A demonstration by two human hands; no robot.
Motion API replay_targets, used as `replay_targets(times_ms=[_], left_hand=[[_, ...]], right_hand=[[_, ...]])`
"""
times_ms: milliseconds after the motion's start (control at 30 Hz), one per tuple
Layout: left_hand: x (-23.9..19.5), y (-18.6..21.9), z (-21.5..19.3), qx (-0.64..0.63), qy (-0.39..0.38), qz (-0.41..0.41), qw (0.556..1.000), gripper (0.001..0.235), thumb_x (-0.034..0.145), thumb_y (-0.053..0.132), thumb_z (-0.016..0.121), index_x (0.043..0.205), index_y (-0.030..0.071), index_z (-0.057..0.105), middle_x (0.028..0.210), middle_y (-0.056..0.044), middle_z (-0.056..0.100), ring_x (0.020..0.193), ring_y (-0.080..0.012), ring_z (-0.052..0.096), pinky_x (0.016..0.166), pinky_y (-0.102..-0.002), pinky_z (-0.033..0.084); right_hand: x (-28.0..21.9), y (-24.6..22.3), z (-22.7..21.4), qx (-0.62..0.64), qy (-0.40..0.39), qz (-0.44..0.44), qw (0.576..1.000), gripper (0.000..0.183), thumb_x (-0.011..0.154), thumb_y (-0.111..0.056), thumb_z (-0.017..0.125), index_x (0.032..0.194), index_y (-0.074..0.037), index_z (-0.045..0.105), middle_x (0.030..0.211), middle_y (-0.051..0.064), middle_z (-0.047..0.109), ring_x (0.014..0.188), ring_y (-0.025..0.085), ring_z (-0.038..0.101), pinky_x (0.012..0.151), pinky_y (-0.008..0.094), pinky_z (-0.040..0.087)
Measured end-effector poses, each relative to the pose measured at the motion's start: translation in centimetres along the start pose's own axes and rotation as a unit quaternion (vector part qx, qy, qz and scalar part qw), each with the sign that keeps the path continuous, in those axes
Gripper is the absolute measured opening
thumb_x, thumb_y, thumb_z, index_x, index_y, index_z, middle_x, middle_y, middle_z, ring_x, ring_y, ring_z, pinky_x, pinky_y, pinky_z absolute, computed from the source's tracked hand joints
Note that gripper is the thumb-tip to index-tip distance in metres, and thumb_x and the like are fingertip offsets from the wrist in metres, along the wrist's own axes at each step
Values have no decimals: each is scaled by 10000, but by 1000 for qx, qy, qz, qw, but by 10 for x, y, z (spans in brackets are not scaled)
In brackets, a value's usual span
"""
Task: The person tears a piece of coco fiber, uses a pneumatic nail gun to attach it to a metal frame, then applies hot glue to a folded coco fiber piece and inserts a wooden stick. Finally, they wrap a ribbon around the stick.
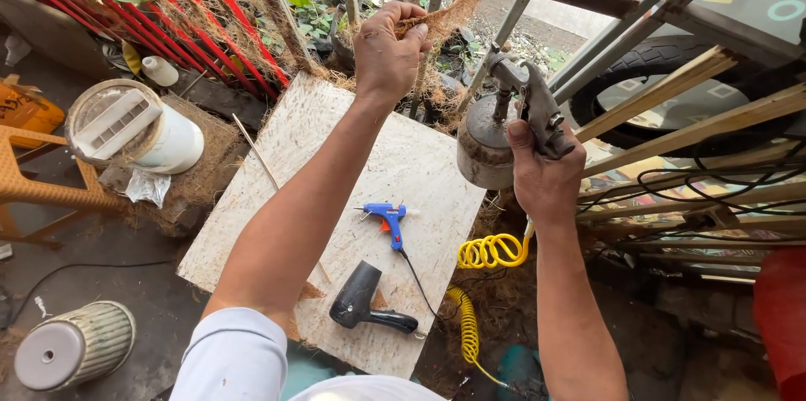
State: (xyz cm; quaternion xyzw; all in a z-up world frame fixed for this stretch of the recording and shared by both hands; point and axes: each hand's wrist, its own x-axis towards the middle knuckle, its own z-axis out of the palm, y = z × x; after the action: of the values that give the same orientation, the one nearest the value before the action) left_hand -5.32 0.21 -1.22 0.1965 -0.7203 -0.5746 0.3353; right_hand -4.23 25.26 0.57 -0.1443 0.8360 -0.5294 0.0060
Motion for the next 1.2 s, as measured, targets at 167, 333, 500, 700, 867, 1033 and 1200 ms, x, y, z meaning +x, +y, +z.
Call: replay_targets(times_ms=[167, 333, 500, 700, 867, 1033, 1200], left_hand=[[-6, 2, -5, -1, 5, -2, 1000, 78, 888, 37, 665, 934, 98, 679, 931, -81, 736, 659, -122, 755, 533, -195, 670], [-53, -32, -29, -104, -11, -162, 981, 79, 927, 2, 582, 983, 18, 636, 913, -113, 655, 747, -186, 701, 681, -260, 659], [-101, -161, -27, -126, 34, -336, 933, 254, 904, 58, 607, 1148, -9, 630, 1099, -115, 661, 678, -115, 699, 587, -172, 611], [-119, -215, -41, 186, -35, -262, 946, 634, 768, 108, 706, 1381, 95, 542, 1366, -229, 540, 1298, -390, 529, 1136, -478, 401], [-126, -59, 18, -45, -141, -47, 988, 338, 863, 155, 725, 1198, 123, 695, 1142, -130, 698, 1083, -295, 673, 961, -394, 530], [-167, 84, 30, -258, -257, 99, 926, 366, 939, 184, 727, 1294, 151, 641, 1221, -99, 694, 1160, -248, 674, 1034, -413, 566], [-198, 105, 40, -196, -192, 135, 952, 256, 987, 115, 697, 1235, 129, 636, 1165, -92, 730, 1020, -206, 763, 920, -292, 628]], right_hand=[[-3, -10, -6, 42, -5, -38, 998, 456, 925, -474, 660, 1152, -79, 680, 787, 22, 622, 684, 80, 559, 611, 255, 456], [-18, 3, -25, 118, -15, -18, 993, 371, 973, -418, 668, 1010, -52, 712, 614, 11, 597, 463, 82, 517, 443, 222, 406], [-36, 10, -45, 148, 23, -87, 985, 307, 1081, -202, 603, 877, 21, 662, 491, 106, 487, 425, 162, 521, 530, 279, 472], [-53, 63, -74, 254, -20, -124, 959, 295, 986, -242, 608, 878, 30, 577, 912, 282, 640, 399, 171, 516, 420, 310, 460], [-70, 113, -105, 295, -80, -132, 943, 487, 985, -386, 509, 1028, 97, 553, 769, 211, 581, 475, 189, 515, 517, 310, 469], [-84, 128, -120, 364, -185, -130, 903, 805, 984, -576, 392, 1221, 182, 520, 586, 118, 509, 573, 214, 513, 641, 311, 481], [-94, 124, -119, 454, -221, -156, 849, 558, 1092, -453, 555, 1353, 40, 579, 1290, 151, 672, 791, 184, 616, 699, 321, 471]])
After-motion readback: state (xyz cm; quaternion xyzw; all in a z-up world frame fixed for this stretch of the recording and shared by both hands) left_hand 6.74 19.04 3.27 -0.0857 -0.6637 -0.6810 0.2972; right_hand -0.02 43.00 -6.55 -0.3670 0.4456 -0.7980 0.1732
